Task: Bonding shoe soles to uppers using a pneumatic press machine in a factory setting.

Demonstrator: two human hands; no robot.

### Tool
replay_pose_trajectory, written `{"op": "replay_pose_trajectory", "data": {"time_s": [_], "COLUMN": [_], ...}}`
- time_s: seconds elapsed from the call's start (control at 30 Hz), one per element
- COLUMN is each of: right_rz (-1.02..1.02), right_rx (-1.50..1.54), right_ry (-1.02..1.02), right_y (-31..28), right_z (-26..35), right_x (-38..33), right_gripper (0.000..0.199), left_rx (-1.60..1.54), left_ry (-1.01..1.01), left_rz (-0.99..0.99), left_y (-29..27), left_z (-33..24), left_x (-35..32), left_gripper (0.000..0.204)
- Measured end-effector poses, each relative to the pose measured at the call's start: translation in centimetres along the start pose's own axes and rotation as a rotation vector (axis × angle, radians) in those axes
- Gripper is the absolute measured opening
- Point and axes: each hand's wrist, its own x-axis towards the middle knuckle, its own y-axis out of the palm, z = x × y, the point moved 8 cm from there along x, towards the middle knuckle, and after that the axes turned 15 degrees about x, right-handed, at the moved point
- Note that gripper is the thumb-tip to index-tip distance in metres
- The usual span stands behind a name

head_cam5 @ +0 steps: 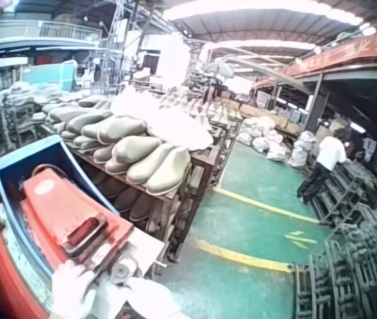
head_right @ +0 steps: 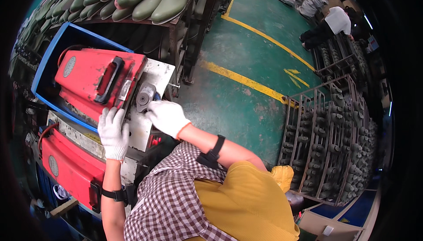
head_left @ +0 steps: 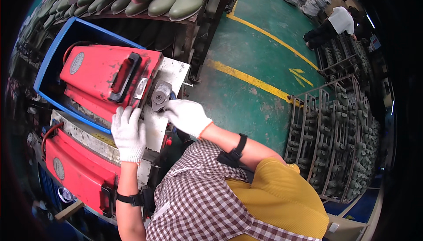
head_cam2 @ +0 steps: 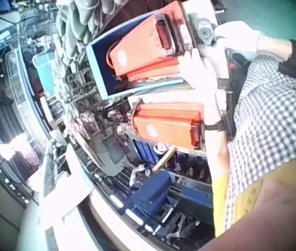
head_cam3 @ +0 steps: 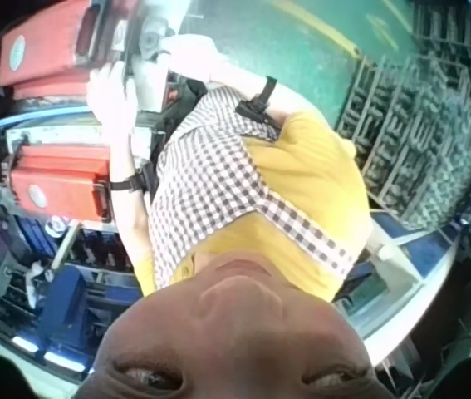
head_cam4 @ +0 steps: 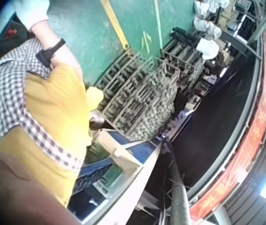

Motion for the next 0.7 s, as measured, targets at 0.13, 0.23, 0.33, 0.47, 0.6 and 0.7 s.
{"op": "replay_pose_trajectory", "data": {"time_s": [0.13,0.23,0.33,0.47,0.6,0.7], "right_rz": [0.061,0.082,-0.014,0.081,0.219,0.184], "right_rx": [-0.067,0.013,-0.120,-0.286,-0.211,0.114], "right_ry": [-0.365,-0.347,-0.283,-0.151,-0.058,-0.072], "right_y": [3.9,7.8,10.5,13.1,13.1,11.8], "right_z": [3.3,3.5,4.7,5.6,4.1,4.5], "right_x": [5.5,12.0,17.3,19.6,22.3,23.9], "right_gripper": [0.030,0.056,0.078,0.080,0.072,0.069], "left_rx": [0.046,0.018,-0.032,-0.005,-0.009,0.026], "left_ry": [-0.068,-0.071,-0.139,-0.225,-0.205,-0.207], "left_rz": [-0.217,-0.376,-0.456,-0.493,-0.461,-0.501], "left_y": [-6.2,-10.6,-14.3,-19.0,-21.2,-21.4], "left_z": [1.6,4.1,7.5,11.1,13.5,14.0], "left_x": [2.1,4.2,6.8,9.9,11.4,8.9], "left_gripper": [0.043,0.036,0.032,0.027,0.031,0.043]}}
